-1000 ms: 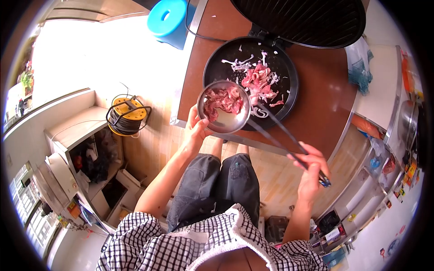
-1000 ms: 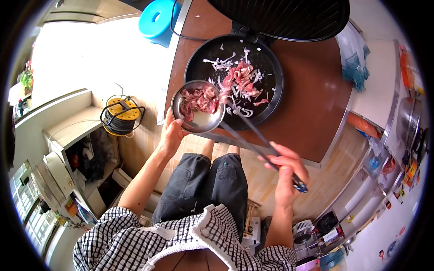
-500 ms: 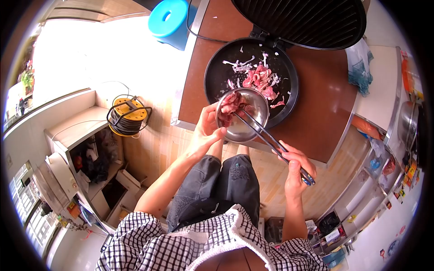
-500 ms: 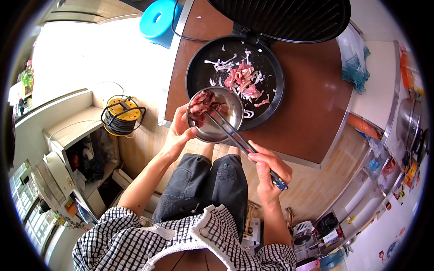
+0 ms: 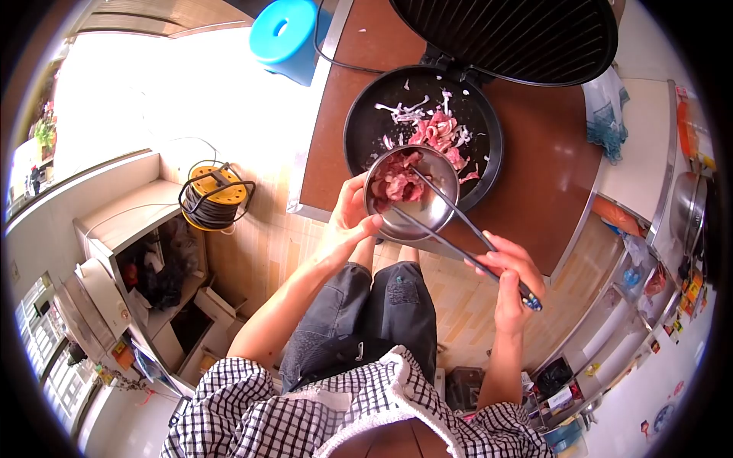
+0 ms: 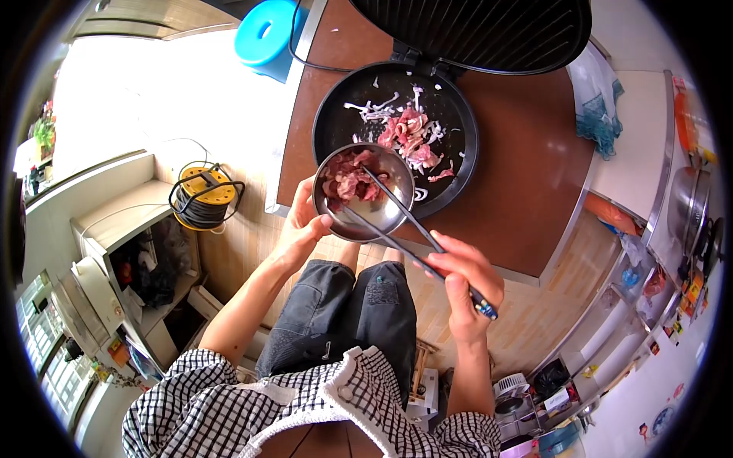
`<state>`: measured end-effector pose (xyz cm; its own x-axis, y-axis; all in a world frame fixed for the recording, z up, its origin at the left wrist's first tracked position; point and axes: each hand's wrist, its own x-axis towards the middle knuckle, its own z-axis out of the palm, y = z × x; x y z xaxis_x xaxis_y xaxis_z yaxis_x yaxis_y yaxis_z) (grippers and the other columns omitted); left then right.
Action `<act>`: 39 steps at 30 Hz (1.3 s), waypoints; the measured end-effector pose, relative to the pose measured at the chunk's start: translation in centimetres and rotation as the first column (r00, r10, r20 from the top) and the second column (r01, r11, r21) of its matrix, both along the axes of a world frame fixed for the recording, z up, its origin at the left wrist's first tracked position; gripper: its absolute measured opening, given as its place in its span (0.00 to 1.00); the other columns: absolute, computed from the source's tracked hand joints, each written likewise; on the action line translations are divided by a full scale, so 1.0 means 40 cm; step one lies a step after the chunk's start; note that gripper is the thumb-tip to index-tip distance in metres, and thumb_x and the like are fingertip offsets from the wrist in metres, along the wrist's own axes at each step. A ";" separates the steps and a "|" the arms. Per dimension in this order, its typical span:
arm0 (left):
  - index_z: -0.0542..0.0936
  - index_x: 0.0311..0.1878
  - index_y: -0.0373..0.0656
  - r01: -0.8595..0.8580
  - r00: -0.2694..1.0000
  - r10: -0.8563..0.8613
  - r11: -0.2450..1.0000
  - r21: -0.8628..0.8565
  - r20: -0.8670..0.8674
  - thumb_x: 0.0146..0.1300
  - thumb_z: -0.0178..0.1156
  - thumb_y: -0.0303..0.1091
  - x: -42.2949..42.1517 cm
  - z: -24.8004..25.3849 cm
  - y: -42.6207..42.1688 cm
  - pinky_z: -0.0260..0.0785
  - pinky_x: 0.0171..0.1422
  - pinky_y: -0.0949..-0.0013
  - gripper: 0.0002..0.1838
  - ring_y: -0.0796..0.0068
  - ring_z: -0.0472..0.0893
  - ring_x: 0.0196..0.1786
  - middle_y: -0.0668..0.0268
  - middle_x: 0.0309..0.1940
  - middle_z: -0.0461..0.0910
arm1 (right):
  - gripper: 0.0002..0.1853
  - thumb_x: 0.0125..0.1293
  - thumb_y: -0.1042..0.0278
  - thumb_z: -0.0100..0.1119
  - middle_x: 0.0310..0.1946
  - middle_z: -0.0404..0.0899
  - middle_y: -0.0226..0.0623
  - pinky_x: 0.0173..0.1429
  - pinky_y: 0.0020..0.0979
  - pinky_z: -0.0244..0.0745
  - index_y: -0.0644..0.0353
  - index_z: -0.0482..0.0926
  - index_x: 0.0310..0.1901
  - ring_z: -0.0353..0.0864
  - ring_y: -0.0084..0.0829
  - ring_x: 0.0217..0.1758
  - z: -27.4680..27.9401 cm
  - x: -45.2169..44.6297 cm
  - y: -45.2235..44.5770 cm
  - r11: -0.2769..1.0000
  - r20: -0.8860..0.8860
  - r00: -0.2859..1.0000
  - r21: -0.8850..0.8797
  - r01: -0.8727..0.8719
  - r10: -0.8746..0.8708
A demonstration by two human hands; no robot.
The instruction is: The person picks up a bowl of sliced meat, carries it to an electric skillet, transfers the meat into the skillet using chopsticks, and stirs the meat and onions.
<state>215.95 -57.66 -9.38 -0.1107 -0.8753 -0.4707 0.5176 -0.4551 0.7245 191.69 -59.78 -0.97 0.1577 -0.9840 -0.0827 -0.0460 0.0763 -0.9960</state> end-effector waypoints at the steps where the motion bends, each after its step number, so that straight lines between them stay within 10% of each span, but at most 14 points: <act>1: 0.57 0.64 0.52 0.019 1.000 -0.019 1.000 -0.011 0.005 0.56 0.64 0.36 0.000 0.005 -0.002 0.69 0.57 0.65 0.35 0.72 0.68 0.60 0.65 0.56 0.69 | 0.19 0.68 0.60 0.48 0.43 0.76 0.59 0.41 0.33 0.80 0.74 0.76 0.38 0.82 0.42 0.38 -0.020 -0.007 0.000 0.999 -0.022 1.000 -0.031 0.011 -0.012; 13: 0.55 0.65 0.47 -0.073 0.997 0.075 0.993 -0.097 0.021 0.53 0.67 0.34 -0.021 0.034 -0.028 0.55 0.67 0.62 0.39 0.68 0.63 0.64 0.61 0.60 0.65 | 0.15 0.70 0.58 0.45 0.34 0.80 0.51 0.35 0.22 0.79 0.61 0.74 0.33 0.82 0.40 0.33 -0.131 -0.056 0.049 0.727 0.363 0.722 0.628 0.277 -0.589; 19: 0.53 0.65 0.45 -0.182 0.978 0.198 0.961 -0.208 0.060 0.55 0.63 0.28 -0.016 0.039 -0.036 0.57 0.67 0.60 0.38 0.66 0.64 0.63 0.60 0.59 0.63 | 0.14 0.69 0.59 0.47 0.34 0.80 0.51 0.34 0.22 0.79 0.60 0.73 0.32 0.82 0.38 0.32 -0.109 -0.122 0.054 0.699 0.363 0.689 0.652 0.294 -0.628; 25: 0.57 0.64 0.48 -0.058 0.989 0.039 0.990 0.129 0.145 0.56 0.64 0.40 -0.019 0.098 -0.040 0.76 0.49 0.64 0.36 0.69 0.75 0.53 0.59 0.54 0.69 | 0.13 0.68 0.60 0.48 0.29 0.79 0.41 0.34 0.25 0.79 0.61 0.74 0.32 0.82 0.38 0.31 -0.091 -0.100 0.038 0.739 0.252 0.811 0.608 0.292 -0.528; 39: 0.58 0.64 0.50 -0.010 0.994 -0.011 0.984 0.180 0.113 0.59 0.61 0.38 -0.015 0.091 -0.025 0.75 0.52 0.63 0.32 0.72 0.75 0.52 0.63 0.51 0.71 | 0.12 0.67 0.60 0.52 0.29 0.79 0.39 0.33 0.22 0.79 0.61 0.75 0.33 0.83 0.41 0.31 -0.113 -0.125 0.055 0.609 0.266 0.763 0.767 0.203 -0.589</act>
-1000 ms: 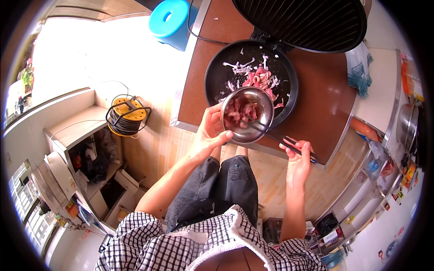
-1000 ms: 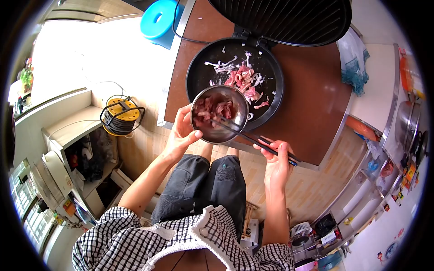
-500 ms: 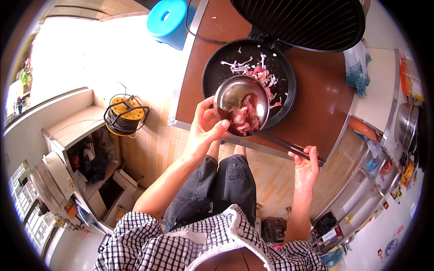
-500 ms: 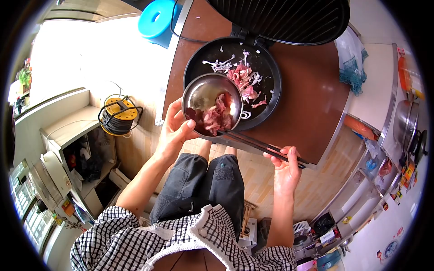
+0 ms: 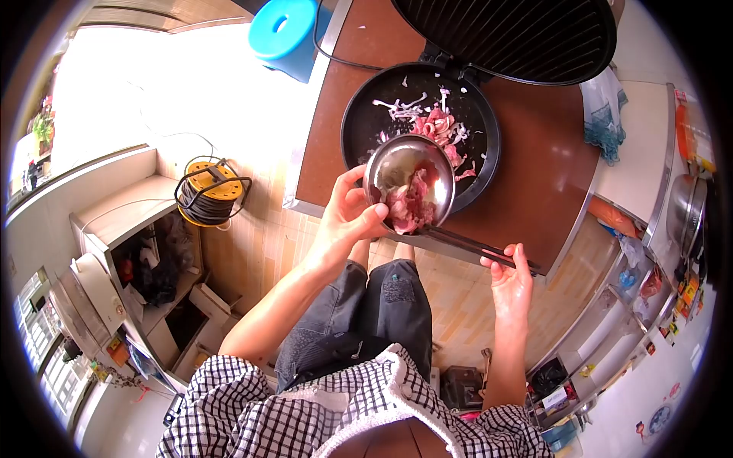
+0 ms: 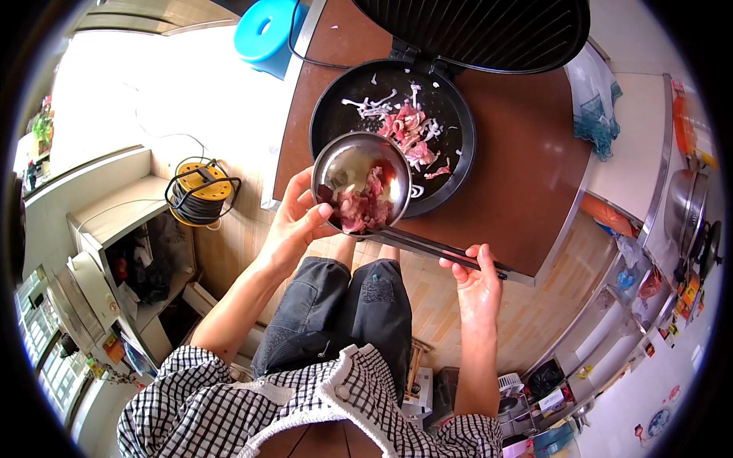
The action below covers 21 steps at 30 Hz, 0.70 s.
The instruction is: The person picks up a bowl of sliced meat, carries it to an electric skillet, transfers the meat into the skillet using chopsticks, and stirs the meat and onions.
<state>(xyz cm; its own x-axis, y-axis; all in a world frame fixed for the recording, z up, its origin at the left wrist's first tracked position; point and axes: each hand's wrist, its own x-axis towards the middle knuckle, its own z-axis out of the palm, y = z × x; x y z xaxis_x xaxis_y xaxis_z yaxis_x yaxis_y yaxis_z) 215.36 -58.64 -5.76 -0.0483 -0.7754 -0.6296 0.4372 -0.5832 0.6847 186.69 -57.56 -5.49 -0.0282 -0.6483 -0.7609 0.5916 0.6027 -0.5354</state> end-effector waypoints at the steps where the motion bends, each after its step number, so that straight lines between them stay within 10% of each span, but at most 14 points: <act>1: 0.57 0.64 0.50 -0.008 1.000 0.008 1.000 -0.012 0.005 0.59 0.61 0.38 0.004 -0.018 0.005 0.75 0.52 0.63 0.32 0.72 0.75 0.52 0.63 0.51 0.71 | 0.12 0.66 0.61 0.52 0.30 0.80 0.40 0.33 0.22 0.80 0.62 0.75 0.33 0.83 0.41 0.31 -0.003 -0.003 0.006 1.000 0.028 0.999 0.000 0.029 -0.029; 6: 0.58 0.63 0.51 -0.128 0.981 0.118 0.990 0.058 0.154 0.60 0.59 0.36 0.049 -0.095 0.055 0.74 0.52 0.64 0.30 0.73 0.75 0.52 0.65 0.52 0.71 | 0.12 0.67 0.62 0.51 0.33 0.80 0.45 0.37 0.26 0.81 0.64 0.75 0.35 0.83 0.42 0.35 -0.018 0.014 -0.021 0.973 0.087 0.975 -0.088 0.212 -0.204; 12: 0.59 0.61 0.52 -0.253 0.961 0.233 0.958 0.138 0.147 0.61 0.58 0.34 0.080 -0.141 0.130 0.75 0.50 0.65 0.26 0.73 0.74 0.52 0.65 0.52 0.71 | 0.18 0.69 0.60 0.48 0.41 0.78 0.47 0.45 0.29 0.78 0.72 0.75 0.40 0.82 0.37 0.38 -0.080 0.144 -0.111 0.906 -0.530 0.835 -0.267 -0.328 0.146; 21: 0.55 0.64 0.51 -0.212 0.975 0.212 0.977 -0.019 0.060 0.59 0.60 0.34 0.042 -0.092 0.104 0.75 0.53 0.64 0.32 0.70 0.74 0.55 0.63 0.56 0.68 | 0.19 0.69 0.58 0.46 0.47 0.74 0.52 0.39 0.27 0.79 0.72 0.74 0.36 0.82 0.40 0.36 0.067 0.134 0.004 0.894 -0.409 0.869 -0.220 -0.390 0.279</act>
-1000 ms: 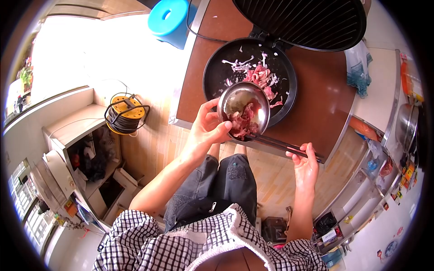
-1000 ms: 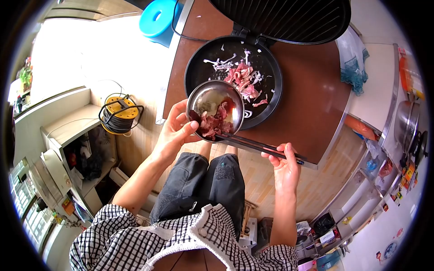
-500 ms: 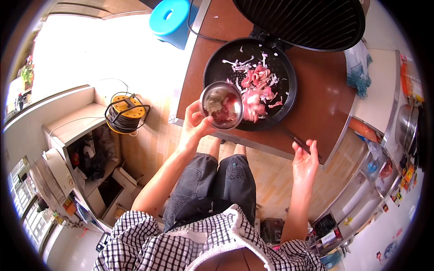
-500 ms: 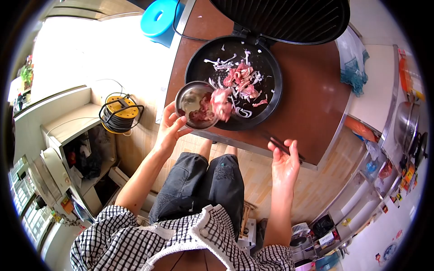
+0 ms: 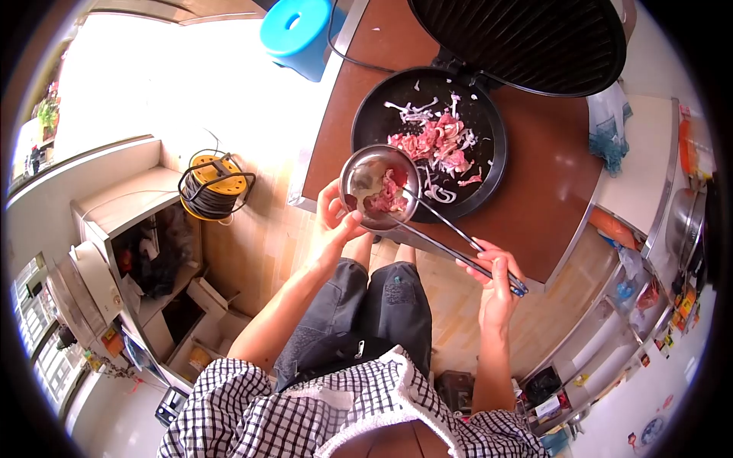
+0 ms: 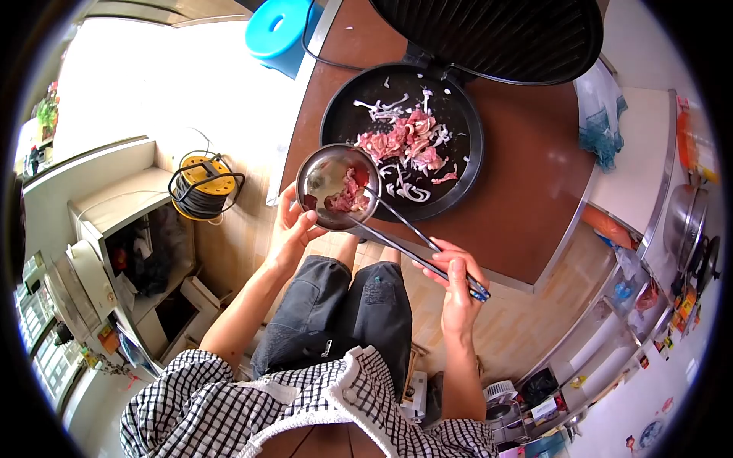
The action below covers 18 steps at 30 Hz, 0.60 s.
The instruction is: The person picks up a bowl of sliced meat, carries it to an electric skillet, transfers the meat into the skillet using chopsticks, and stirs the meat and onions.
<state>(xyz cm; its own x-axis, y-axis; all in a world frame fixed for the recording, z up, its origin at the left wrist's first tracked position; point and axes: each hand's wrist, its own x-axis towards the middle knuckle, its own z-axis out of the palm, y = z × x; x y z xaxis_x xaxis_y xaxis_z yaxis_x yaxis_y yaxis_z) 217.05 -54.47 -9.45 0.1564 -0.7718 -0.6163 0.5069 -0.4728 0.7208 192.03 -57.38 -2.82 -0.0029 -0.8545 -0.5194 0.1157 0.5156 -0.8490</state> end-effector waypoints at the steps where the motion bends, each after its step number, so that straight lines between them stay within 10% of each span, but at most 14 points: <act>1: 0.55 0.64 0.51 0.002 1.000 -0.002 0.999 -0.041 -0.005 0.58 0.60 0.34 -0.005 -0.003 0.000 0.75 0.54 0.63 0.34 0.68 0.73 0.56 0.61 0.57 0.67 | 0.19 0.68 0.58 0.46 0.47 0.74 0.52 0.39 0.27 0.79 0.72 0.74 0.36 0.82 0.40 0.36 -0.008 0.004 0.015 0.999 0.027 0.998 0.007 0.053 -0.053; 9: 0.55 0.65 0.54 0.062 0.993 -0.062 0.998 0.003 0.098 0.51 0.64 0.34 -0.022 0.037 -0.020 0.72 0.48 0.69 0.39 0.73 0.69 0.51 0.66 0.54 0.64 | 0.16 0.67 0.65 0.47 0.40 0.76 0.54 0.49 0.42 0.79 0.76 0.72 0.36 0.79 0.43 0.42 -0.012 0.018 0.046 0.992 -0.008 1.000 -0.119 0.028 -0.030; 11: 0.57 0.63 0.54 -0.032 0.999 0.040 0.976 -0.215 0.031 0.50 0.65 0.31 -0.042 0.006 -0.013 0.69 0.48 0.68 0.38 0.73 0.68 0.52 0.68 0.46 0.67 | 0.17 0.67 0.62 0.48 0.38 0.75 0.53 0.48 0.43 0.79 0.74 0.72 0.36 0.78 0.43 0.43 0.007 0.022 0.021 0.999 -0.128 0.992 -0.037 0.015 -0.019; 18: 0.55 0.65 0.48 0.060 0.998 -0.063 0.976 -0.208 -0.005 0.54 0.66 0.41 0.009 0.035 -0.024 0.54 0.67 0.63 0.39 0.71 0.63 0.61 0.64 0.57 0.63 | 0.13 0.67 0.69 0.49 0.36 0.76 0.55 0.44 0.35 0.80 0.74 0.73 0.32 0.79 0.44 0.37 0.062 0.036 0.007 0.997 -0.057 0.995 -0.014 0.080 -0.081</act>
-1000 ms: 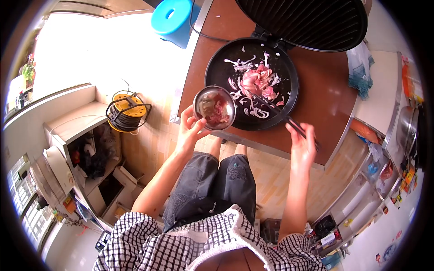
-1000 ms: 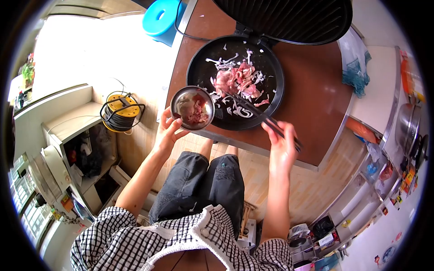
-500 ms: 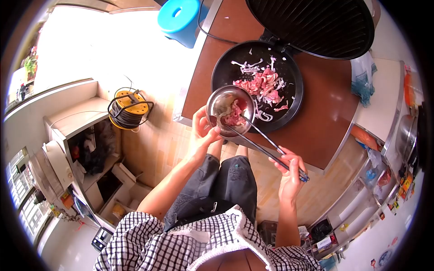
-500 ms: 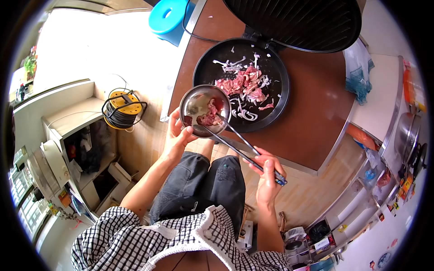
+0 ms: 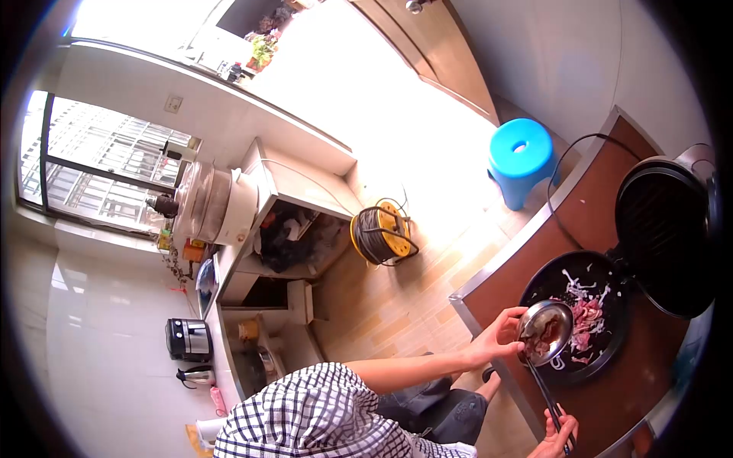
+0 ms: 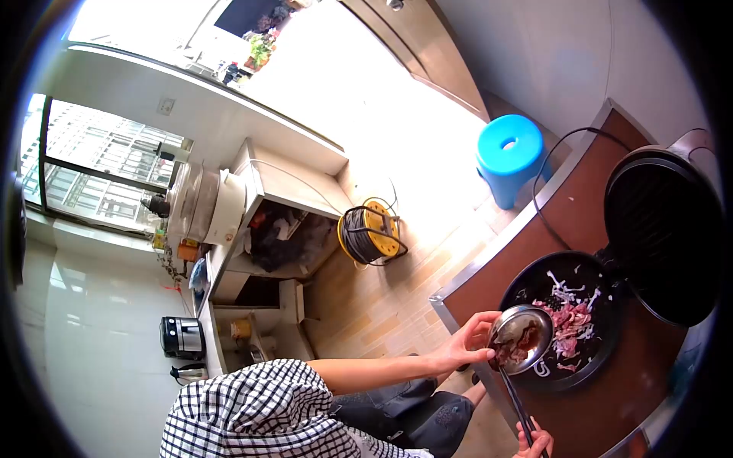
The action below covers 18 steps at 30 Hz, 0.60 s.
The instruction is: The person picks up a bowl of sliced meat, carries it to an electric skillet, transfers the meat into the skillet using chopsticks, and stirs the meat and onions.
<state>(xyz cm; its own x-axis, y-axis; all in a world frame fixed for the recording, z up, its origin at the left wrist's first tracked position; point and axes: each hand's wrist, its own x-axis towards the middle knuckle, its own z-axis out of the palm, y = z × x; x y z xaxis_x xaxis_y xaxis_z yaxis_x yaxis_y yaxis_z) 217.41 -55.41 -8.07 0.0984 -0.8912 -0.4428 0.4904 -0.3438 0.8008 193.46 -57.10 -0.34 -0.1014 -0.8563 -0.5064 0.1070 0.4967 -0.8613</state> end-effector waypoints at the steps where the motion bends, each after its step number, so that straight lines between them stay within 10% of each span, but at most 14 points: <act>1: 0.55 0.65 0.47 0.008 1.000 -0.007 1.000 -0.014 0.011 0.54 0.66 0.41 -0.002 0.007 -0.002 0.54 0.67 0.63 0.39 0.71 0.63 0.61 0.64 0.57 0.63 | 0.13 0.67 0.69 0.49 0.36 0.76 0.55 0.44 0.35 0.80 0.74 0.72 0.32 0.79 0.44 0.38 0.008 -0.002 0.001 1.000 0.023 1.000 0.010 0.017 -0.017; 9: 0.54 0.65 0.47 0.062 0.995 -0.059 0.998 -0.032 0.076 0.55 0.65 0.43 -0.011 -0.040 -0.009 0.56 0.66 0.63 0.40 0.72 0.63 0.60 0.65 0.58 0.63 | 0.14 0.68 0.66 0.48 0.36 0.76 0.52 0.44 0.35 0.80 0.72 0.72 0.35 0.79 0.46 0.40 -0.054 -0.037 0.000 0.986 0.201 0.967 0.099 0.137 -0.155; 17: 0.54 0.65 0.52 0.002 0.991 -0.010 0.998 0.067 0.131 0.59 0.61 0.39 0.044 -0.054 -0.019 0.67 0.57 0.62 0.34 0.69 0.67 0.59 0.61 0.52 0.67 | 0.15 0.69 0.62 0.47 0.40 0.78 0.51 0.44 0.32 0.80 0.68 0.75 0.39 0.79 0.47 0.43 -0.189 -0.175 -0.027 0.924 0.642 0.668 0.207 0.320 -0.376; 18: 0.54 0.65 0.53 -0.025 0.992 0.014 0.997 0.080 0.129 0.60 0.61 0.37 0.051 -0.073 -0.010 0.68 0.56 0.64 0.33 0.70 0.68 0.58 0.63 0.52 0.67 | 0.15 0.69 0.60 0.47 0.40 0.76 0.48 0.47 0.32 0.78 0.68 0.74 0.39 0.78 0.44 0.44 -0.204 -0.179 -0.045 0.944 0.507 0.798 0.117 0.309 -0.325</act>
<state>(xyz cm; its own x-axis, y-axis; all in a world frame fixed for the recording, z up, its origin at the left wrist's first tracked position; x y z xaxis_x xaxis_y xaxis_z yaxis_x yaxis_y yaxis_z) 219.44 -55.83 -11.00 0.1760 -0.8503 -0.4960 0.3926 -0.4015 0.8275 186.30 -58.91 -8.51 -0.0844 -0.8072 -0.5842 0.6839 0.3795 -0.6231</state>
